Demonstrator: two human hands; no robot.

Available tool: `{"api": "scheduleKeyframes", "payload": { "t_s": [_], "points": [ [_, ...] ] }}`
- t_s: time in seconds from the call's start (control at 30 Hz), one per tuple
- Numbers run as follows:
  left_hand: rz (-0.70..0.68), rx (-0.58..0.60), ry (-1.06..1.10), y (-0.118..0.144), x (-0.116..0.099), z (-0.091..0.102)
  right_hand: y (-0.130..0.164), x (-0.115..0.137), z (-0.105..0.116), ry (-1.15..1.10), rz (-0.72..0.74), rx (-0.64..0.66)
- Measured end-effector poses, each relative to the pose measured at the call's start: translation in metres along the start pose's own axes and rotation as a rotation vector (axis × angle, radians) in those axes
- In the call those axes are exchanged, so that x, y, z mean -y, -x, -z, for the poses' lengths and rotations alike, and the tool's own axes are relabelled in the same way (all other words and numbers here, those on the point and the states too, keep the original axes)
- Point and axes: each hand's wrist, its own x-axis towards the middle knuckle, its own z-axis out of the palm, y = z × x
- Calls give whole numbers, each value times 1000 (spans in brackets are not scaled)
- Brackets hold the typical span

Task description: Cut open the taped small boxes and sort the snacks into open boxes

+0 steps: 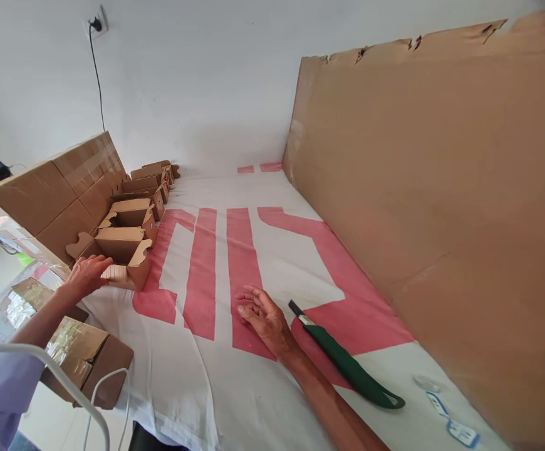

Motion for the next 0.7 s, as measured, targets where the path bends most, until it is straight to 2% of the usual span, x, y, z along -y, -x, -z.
{"api": "scheduleKeyframes", "payload": {
  "t_s": [0.1, 0.3, 0.5, 0.7],
  "points": [
    [64, -97, -42, -8, 1, -10, -1, -1, -1, -1, 15, -9],
    [59, -144, 36, -3, 17, -19, 0, 2, -2, -3, 4, 2],
    [44, -231, 189, 34, 44, -20, 3, 4, 1, 33, -20, 26],
    [117, -383, 358, 79, 62, -17, 1, -5, 0, 51, 2, 4]
  ]
}}
